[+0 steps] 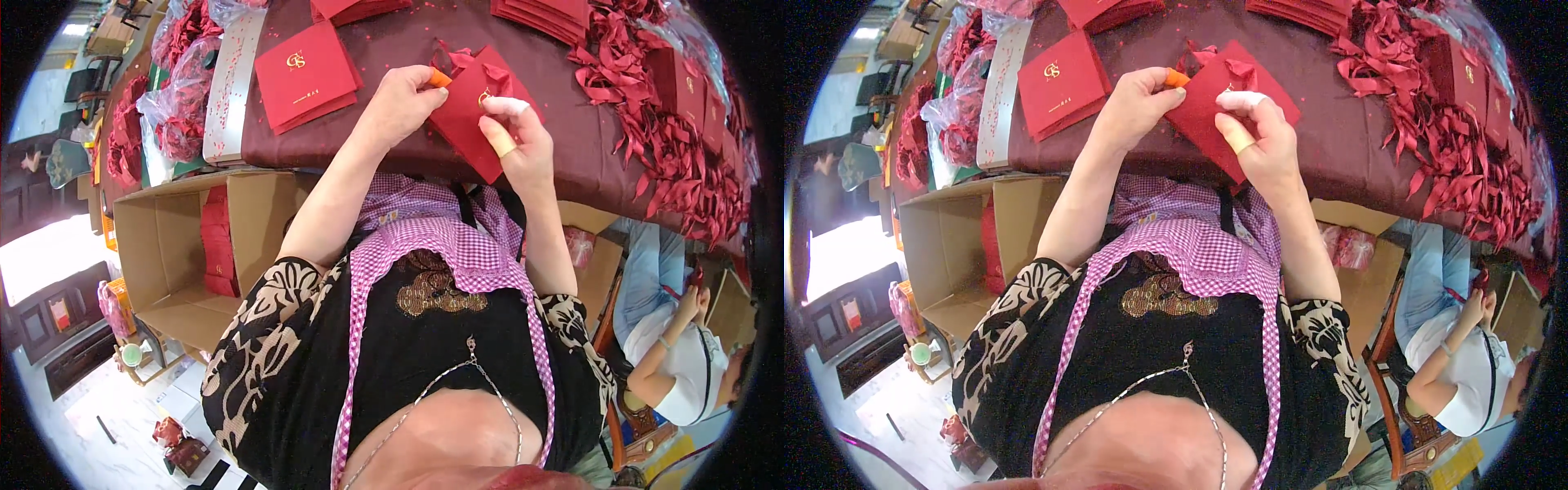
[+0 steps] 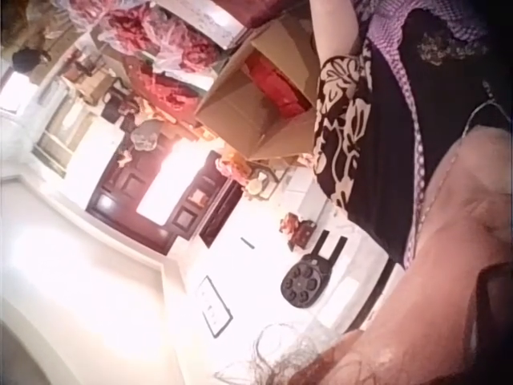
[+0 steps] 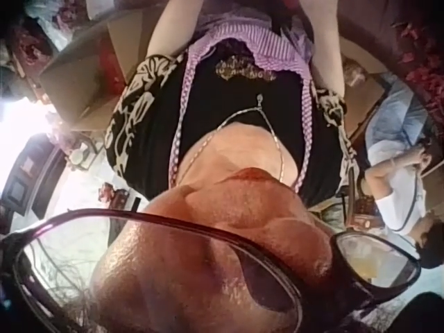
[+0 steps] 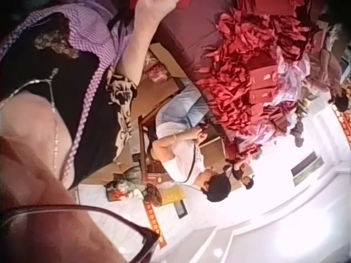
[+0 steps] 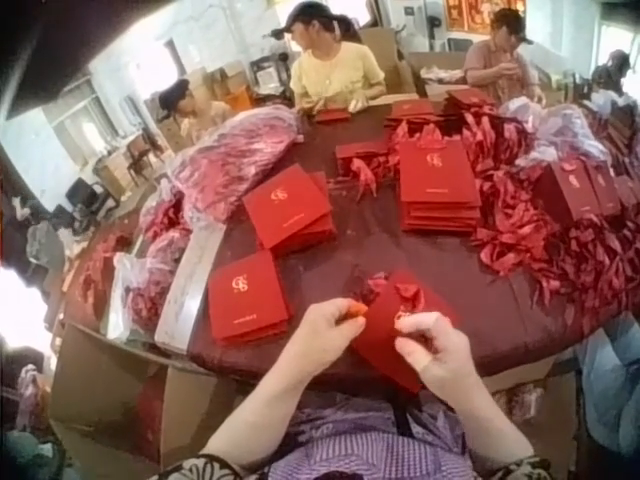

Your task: The person assembles red gift bags by hand, threading a ribbon through the holes of each bag, tying the ribbon into a bow, and placing the finished bags onto a stack.

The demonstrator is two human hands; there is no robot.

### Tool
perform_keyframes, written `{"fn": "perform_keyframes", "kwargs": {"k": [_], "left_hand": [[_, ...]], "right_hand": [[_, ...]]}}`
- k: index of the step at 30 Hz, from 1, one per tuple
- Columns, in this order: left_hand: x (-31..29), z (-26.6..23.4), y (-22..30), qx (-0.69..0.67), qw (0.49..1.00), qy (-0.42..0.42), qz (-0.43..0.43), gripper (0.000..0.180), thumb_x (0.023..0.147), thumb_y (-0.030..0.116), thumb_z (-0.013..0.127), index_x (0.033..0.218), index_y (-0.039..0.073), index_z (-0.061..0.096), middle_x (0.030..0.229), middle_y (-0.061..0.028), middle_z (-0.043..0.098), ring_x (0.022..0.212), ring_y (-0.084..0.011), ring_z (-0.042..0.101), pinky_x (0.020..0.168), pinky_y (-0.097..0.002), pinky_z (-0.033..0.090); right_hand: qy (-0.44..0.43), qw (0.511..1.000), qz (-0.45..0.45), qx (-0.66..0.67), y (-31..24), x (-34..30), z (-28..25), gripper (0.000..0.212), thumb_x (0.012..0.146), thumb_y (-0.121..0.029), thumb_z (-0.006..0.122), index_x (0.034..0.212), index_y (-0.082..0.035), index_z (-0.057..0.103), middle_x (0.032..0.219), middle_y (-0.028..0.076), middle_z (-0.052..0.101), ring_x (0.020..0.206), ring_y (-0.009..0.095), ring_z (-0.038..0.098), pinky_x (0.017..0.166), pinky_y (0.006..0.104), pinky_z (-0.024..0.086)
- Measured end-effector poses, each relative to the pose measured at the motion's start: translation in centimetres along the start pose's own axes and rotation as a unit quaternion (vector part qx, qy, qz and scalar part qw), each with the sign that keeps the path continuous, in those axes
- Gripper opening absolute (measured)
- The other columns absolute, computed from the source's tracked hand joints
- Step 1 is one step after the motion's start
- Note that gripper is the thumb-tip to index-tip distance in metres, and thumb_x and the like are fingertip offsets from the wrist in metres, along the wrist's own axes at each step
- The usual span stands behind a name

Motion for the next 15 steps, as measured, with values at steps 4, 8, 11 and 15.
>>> {"fn": "perform_keyframes", "kwargs": {"k": [4,8,11,15], "left_hand": [[-0.2,-0.1,-0.1,-0.027,1.0,-0.009,0.01,0.021,0.086,0.005,0.061,0.105,-0.003,0.066,0.09,-0.0021,0.068,0.079,-0.0069,0.06,0.071,-0.022,0.049],[-0.4,0.1,-0.1,-0.076,0.997,-0.005,0.028,0.022,0.085,0.007,0.06,0.103,-0.005,0.067,0.083,-0.0058,0.068,0.076,-0.0089,0.059,0.07,-0.0251,0.049],[-0.5,0.1,-0.1,-0.064,0.998,-0.022,0.015,0.02,0.087,0.003,0.06,0.105,-0.004,0.066,0.092,-0.0024,0.068,0.081,-0.0068,0.06,0.073,-0.022,0.049],[-0.8,0.3,0.5,-0.04,0.999,-0.019,0.031,0.02,0.087,0.003,0.06,0.105,-0.003,0.066,0.09,-0.0019,0.067,0.08,-0.0067,0.06,0.07,-0.0217,0.05]], "right_hand": [[-0.006,0.991,-0.067,-0.117,-0.4,0.4,0.4,0.017,0.082,-0.006,0.069,0.099,-0.004,0.067,0.095,0.008,0.067,0.09,0.022,0.061,0.083,0.0327,0.046],[0.01,0.977,-0.114,-0.18,-1.0,0.7,0.6,0.012,0.081,-0.009,0.069,0.093,-0.007,0.067,0.089,0.007,0.067,0.085,0.025,0.06,0.08,0.0355,0.043],[0.002,0.964,-0.139,-0.225,-1.7,0.9,0.8,0.009,0.081,-0.01,0.068,0.09,-0.008,0.066,0.086,0.006,0.066,0.083,0.024,0.059,0.078,0.0363,0.042],[-0.005,0.949,-0.172,-0.263,-1.7,1.0,1.1,0.006,0.081,-0.011,0.067,0.085,-0.008,0.064,0.08,0.006,0.063,0.078,0.025,0.058,0.075,0.0371,0.041]]}}
Point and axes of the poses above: each hand's wrist, its own x-axis towards the middle knuckle, its own z-axis out of the palm, y = z × x, the point moved 1 cm from there along x, towards the middle knuckle
